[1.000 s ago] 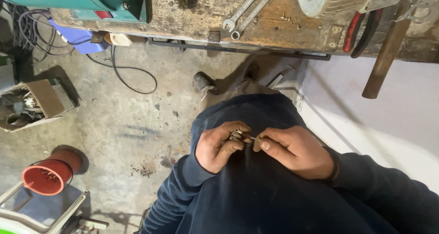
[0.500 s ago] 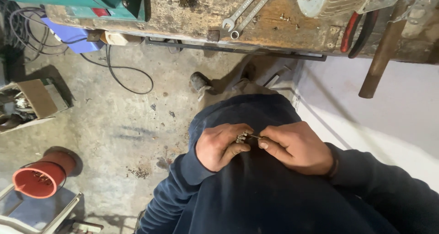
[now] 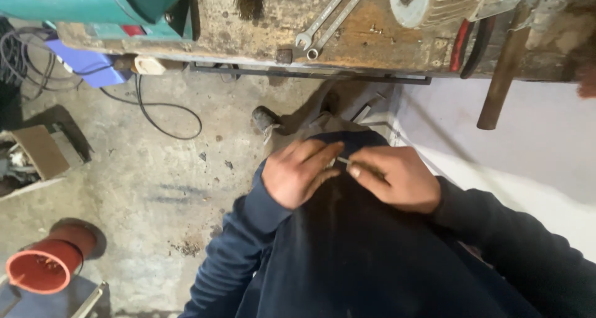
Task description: The person uses a screwdriver to remove screws from a metal electrical component on a workbench. They then use pliers to strip the insulation from wires and manipulate small metal parts. The person briefly walks across the workshop floor to retrieve a small item from a toolbox before returning to the workbench.
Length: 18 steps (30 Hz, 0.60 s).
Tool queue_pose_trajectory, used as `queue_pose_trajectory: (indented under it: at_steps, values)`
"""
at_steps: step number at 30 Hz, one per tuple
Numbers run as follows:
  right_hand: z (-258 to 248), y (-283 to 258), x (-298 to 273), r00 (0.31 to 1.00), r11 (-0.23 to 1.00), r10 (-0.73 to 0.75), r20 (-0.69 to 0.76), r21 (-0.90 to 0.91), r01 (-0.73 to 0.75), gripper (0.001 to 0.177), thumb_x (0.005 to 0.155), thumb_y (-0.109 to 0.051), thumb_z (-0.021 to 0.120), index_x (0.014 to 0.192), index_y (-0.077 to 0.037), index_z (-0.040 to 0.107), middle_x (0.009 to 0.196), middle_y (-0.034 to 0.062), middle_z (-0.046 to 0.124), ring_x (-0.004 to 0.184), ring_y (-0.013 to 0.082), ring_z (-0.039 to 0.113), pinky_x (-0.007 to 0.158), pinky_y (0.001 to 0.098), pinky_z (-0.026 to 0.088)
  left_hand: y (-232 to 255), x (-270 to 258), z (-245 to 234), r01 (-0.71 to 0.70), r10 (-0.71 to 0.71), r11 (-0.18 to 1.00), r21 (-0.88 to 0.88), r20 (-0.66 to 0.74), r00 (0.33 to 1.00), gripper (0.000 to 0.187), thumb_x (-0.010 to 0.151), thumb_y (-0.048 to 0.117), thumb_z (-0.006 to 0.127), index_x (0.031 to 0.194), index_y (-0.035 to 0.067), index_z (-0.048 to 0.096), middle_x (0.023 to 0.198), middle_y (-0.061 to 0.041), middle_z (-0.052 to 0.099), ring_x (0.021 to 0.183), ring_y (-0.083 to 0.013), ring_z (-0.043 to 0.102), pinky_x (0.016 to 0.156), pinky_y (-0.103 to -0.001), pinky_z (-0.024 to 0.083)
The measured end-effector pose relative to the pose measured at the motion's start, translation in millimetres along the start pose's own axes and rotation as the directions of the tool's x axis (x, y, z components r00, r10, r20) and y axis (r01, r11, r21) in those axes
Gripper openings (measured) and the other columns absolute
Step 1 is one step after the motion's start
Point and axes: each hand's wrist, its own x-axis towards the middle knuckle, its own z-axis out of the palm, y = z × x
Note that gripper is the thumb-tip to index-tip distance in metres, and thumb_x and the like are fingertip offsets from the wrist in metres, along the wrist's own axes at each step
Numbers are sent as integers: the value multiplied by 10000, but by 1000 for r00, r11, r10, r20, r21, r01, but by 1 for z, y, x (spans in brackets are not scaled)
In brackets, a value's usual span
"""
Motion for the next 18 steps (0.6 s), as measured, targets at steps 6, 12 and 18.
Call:
queue_pose_trajectory:
  at_steps: [6,12,18]
  values:
    - [-11,29,39,972,886,199,-122,-402,-232,250,976,-331,599,938,-98,682,759,157,691,661,382,664,594,494,509,-82,63,52,-193,188,980,46,91,978,556,854,187,746,1384,92,606,1082,-108,680,978,-326,668,807,-414,558]
    - [-49,50,129,848,695,529,-44,-551,-462,379,1043,-375,485,975,-94,730,785,163,717,660,347,688,634,509,547,-141,134,77,-106,68,968,227,167,984,410,904,311,782,1225,106,631,962,-104,670,964,-320,636,837,-481,478]
    - [-55,94,164,797,627,603,18,-628,-460,406,999,-402,517,1025,-83,766,1022,199,731,930,420,692,811,537,546,-152,150,86,-160,177,958,237,-50,983,382,785,361,839,1081,143,735,1367,-5,636,1250,-327,481,974,-562,345]
